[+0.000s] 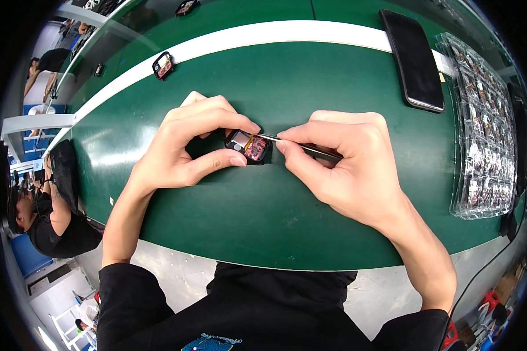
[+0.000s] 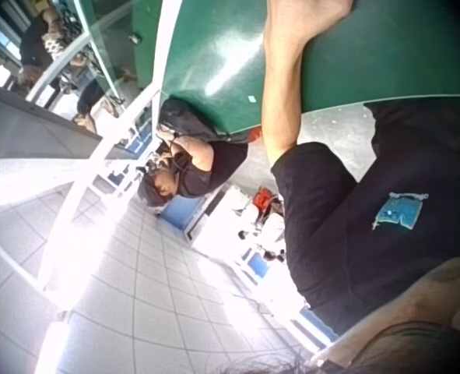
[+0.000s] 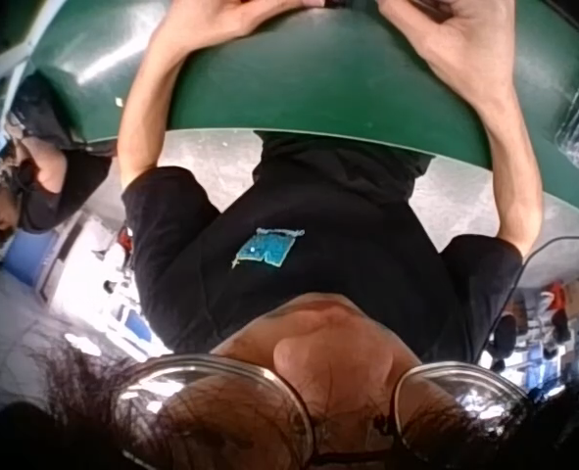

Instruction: Assemble a small electronic component, likely a smartwatch, using a fine-tipped tool on a workbench.

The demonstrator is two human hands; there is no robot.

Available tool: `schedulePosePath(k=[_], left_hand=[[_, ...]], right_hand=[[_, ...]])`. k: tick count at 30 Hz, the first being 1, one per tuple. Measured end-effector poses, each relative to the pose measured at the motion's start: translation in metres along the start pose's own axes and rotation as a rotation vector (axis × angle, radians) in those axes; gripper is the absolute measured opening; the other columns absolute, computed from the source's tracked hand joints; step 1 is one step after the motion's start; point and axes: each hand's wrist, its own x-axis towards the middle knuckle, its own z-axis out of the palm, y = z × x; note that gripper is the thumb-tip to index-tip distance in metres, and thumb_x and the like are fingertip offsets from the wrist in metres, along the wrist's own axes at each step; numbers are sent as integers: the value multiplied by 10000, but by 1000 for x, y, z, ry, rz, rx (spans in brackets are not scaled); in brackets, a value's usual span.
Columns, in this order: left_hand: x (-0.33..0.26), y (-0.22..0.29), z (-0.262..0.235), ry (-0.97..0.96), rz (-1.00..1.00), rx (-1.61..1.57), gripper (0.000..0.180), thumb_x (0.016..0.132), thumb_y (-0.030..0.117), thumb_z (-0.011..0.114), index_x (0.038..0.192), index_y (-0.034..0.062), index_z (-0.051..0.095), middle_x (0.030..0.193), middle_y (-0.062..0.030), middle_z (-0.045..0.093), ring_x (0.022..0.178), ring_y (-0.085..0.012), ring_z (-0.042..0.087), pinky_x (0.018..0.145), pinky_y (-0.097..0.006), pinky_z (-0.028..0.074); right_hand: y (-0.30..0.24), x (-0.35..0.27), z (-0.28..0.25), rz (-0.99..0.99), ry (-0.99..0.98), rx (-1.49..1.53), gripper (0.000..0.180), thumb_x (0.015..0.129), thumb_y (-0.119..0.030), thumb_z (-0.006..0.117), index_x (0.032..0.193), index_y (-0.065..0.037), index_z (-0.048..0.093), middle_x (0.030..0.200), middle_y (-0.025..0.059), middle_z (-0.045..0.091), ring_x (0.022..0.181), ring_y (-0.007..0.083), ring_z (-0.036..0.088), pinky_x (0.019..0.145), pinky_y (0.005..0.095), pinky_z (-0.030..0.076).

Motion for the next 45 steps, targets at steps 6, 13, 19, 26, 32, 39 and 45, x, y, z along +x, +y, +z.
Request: schedulePosePath(k=[6, 13, 19, 26, 32, 39, 45], left_hand=[[0, 2, 0, 2, -12, 1, 439, 843, 235, 966, 1230, 79, 829, 1057, -37, 805, 926, -220, 683, 871, -361, 401], [-1, 1, 1, 15, -33, -14, 430, 850, 242, 963, 1229, 82, 835, 1045, -37, 800, 921, -222, 674, 864, -362, 398], [4, 5, -1, -12, -70, -12, 422, 850, 243, 971, 1225, 102, 841, 1026, -16, 790, 853, -188, 604, 840, -340, 397], [1, 10, 0, 47, -135, -58, 539, 800, 258, 1012, 1287, 127, 821, 916, 23, 687, 807, -164, 502, 822, -330, 398], [2, 1, 5, 37, 2, 8, 527, 820, 265, 1013, 1268, 93, 796, 888, 15, 659, 859, -148, 653, 870, -339, 407], [-2, 1, 3, 32, 12, -4, 573, 815, 276, 1025, 1307, 121, 774, 926, 39, 664, 874, -145, 612, 882, -340, 406], [-3, 4, 2, 16, -45, -65, 746, 728, 326, 1077, 1373, 164, 739, 960, 64, 693, 871, -147, 518, 883, -332, 428]], right_hand=[[2, -2, 1, -14, 3, 6, 70, 896, 14, 839, 963, 27, 854, 662, 73, 664, 514, 130, 551, 488, 320, 375], [1, -2, 2, -37, 21, -36, 53, 893, 16, 835, 944, 16, 848, 657, 71, 651, 508, 155, 557, 486, 331, 377], [4, -4, 1, -73, 22, -29, 57, 892, 6, 840, 948, 12, 850, 661, 71, 654, 508, 152, 557, 486, 329, 376], [1, -3, -7, 11, 57, 11, 57, 937, 13, 839, 994, 16, 842, 699, 61, 668, 560, 106, 561, 517, 304, 394], [1, -3, 4, 15, 64, 99, 81, 1030, -2, 783, 1103, -4, 746, 877, 42, 667, 666, 83, 542, 574, 284, 411], [-12, -2, 8, -31, -74, -65, 334, 894, -95, 876, 1205, -25, 777, 952, 90, 682, 729, 229, 674, 647, 362, 534], [-7, -7, 18, -159, -53, -212, 469, 848, -200, 922, 1265, -41, 778, 983, 74, 703, 777, 277, 755, 636, 410, 574]])
